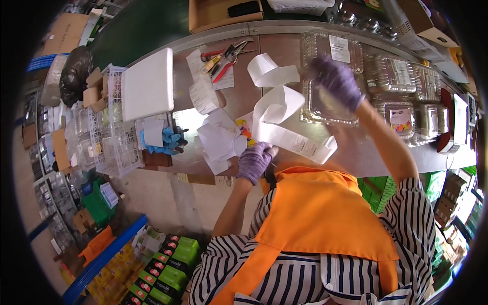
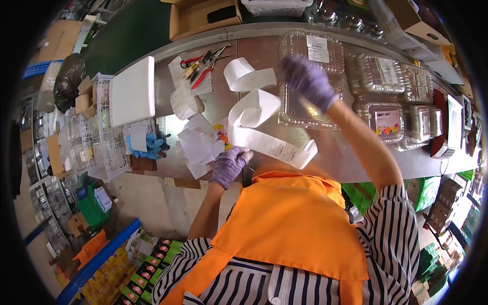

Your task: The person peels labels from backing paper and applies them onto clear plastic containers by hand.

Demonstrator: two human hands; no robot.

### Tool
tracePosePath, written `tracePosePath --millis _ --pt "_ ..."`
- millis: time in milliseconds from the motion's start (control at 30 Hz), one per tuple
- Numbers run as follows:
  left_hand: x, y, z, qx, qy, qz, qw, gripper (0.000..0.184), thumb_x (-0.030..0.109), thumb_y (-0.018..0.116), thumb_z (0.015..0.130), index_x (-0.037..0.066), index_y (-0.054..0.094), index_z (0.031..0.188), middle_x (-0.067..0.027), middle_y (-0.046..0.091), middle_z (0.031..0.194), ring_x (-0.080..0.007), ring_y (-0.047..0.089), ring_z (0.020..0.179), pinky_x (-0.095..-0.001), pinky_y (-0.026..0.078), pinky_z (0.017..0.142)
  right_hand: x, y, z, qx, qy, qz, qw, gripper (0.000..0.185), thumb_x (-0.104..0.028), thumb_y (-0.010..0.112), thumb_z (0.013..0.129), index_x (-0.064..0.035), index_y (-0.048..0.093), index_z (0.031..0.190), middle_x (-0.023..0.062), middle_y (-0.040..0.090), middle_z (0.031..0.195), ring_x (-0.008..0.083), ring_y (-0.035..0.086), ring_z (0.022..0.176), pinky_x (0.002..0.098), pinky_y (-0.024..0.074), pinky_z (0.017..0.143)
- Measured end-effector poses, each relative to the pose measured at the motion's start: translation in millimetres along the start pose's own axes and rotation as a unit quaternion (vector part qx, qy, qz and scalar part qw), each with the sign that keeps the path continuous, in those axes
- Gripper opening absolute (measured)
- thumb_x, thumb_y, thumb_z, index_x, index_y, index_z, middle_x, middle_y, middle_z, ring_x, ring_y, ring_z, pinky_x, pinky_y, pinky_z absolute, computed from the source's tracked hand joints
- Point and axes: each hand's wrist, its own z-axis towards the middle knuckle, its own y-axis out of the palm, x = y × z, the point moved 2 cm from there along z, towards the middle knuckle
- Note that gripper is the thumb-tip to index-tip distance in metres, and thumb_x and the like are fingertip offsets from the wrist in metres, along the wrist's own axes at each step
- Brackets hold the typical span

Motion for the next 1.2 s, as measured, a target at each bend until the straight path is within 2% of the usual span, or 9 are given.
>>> tracePosePath --millis 100,167,267,333,433,600,733,967,1200 --pt "-2.3 -23.8 8.8 0.08 -0.024 -0.001 0.996 0.023 0.024 0.066 0.081 0.005 0.061 0.093 -0.0142 0.066 0.083 -0.0277 0.065 0.081 -0.0357 0.05 0.075 -50.9 80.5 -58.3 -0.324 -0.037 0.097 0.94 0.046 -0.021 0.064 0.08 -0.0073 0.05 0.121 0.0112 0.061 0.107 0.0261 0.059 0.1 0.035 0.0507 0.078" --pt "-18.3 -28.6 21.0 0.142 -0.003 -0.02 0.99 0.031 0.019 0.07 0.076 0.004 0.058 0.1 -0.0148 0.063 0.096 -0.0292 0.063 0.088 -0.0364 0.05 0.08 -73.0 110.8 -97.4 -0.397 0.037 0.257 0.881 0.053 -0.025 0.066 0.08 -0.005 0.047 0.126 0.0139 0.061 0.112 0.0268 0.057 0.106 0.0337 0.0484 0.087" --pt "-26.3 -40.7 42.3 0.164 0.002 0.087 0.983 0.047 0.018 0.075 0.07 0.003 0.052 0.109 -0.0148 0.055 0.115 -0.0319 0.06 0.097 -0.0382 0.049 0.085 -46.6 145.2 -115.5 -0.275 0.195 0.313 0.888 0.063 -0.031 0.068 0.081 -0.0035 0.042 0.131 0.016 0.056 0.122 0.0268 0.056 0.11 0.033 0.0428 0.096" --pt "-30.0 -42.9 57.9 0.12 -0.02 0.157 0.98 0.067 0.022 0.08 0.062 0.005 0.048 0.118 -0.016 0.046 0.126 -0.0349 0.058 0.099 -0.0414 0.048 0.086 -60.1 103.0 -99.3 -0.229 0.221 0.266 0.91 0.065 -0.026 0.068 0.08 0.0004 0.04 0.132 0.0163 0.055 0.123 0.0261 0.058 0.107 0.0335 0.0458 0.091" --pt "-25.3 -42.6 77.3 0.056 -0.063 0.178 0.98 0.073 0.024 0.082 0.058 0.007 0.048 0.12 -0.0161 0.05 0.119 -0.0354 0.058 0.098 -0.0416 0.048 0.085 -39.8 94.4 -97.8 -0.195 0.214 0.26 0.921 0.062 -0.022 0.068 0.08 0.0016 0.04 0.131 0.0166 0.056 0.12 0.0249 0.06 0.1 0.0334 0.0479 0.086" --pt "-34.1 -41.5 83.5 0.115 0.029 0.139 0.983 0.035 0.023 0.069 0.075 0.011 0.063 0.107 -0.0095 0.058 0.109 -0.0295 0.06 0.094 -0.0393 0.048 0.081 -27.6 91.9 -106.6 -0.187 0.231 0.318 0.9 0.048 -0.018 0.066 0.083 0.0001 0.05 0.124 0.0143 0.063 0.109 0.0225 0.063 0.089 0.0313 0.05 0.08" --pt "-34.4 -44.1 74.3 0.189 0.098 0.093 0.973 0.026 0.018 0.064 0.081 0.009 0.065 0.105 -0.009 0.062 0.104 -0.027 0.061 0.089 -0.0334 0.048 0.082 -37.1 78.8 -106.2 -0.222 0.262 0.378 0.86 0.034 -0.015 0.064 0.083 -0.0013 0.058 0.114 0.0122 0.067 0.097 0.0196 0.064 0.081 0.0295 0.0514 0.074" --pt "-8.8 -73.7 74.2 0.12 0.152 0.109 0.975 0.023 0.015 0.056 0.084 0.013 0.065 0.105 -0.0107 0.064 0.103 -0.0293 0.062 0.089 -0.0371 0.05 0.08 -70.6 56.3 -90.2 -0.121 0.106 0.254 0.954 0.025 -0.017 0.061 0.084 -0.004 0.064 0.105 0.0141 0.067 0.094 0.0242 0.066 0.086 0.0323 0.0512 0.076" --pt "-10.7 -65.1 87.3 0.067 0.034 0.066 0.995 0.019 0.024 0.063 0.08 0.012 0.067 0.094 -0.011 0.066 0.09 -0.0299 0.064 0.082 -0.0384 0.049 0.075 -79.2 56.2 -86.9 -0.135 0.109 0.247 0.953 0.024 -0.017 0.059 0.083 -0.0053 0.064 0.103 0.0132 0.068 0.092 0.026 0.066 0.086 0.0321 0.0512 0.079"
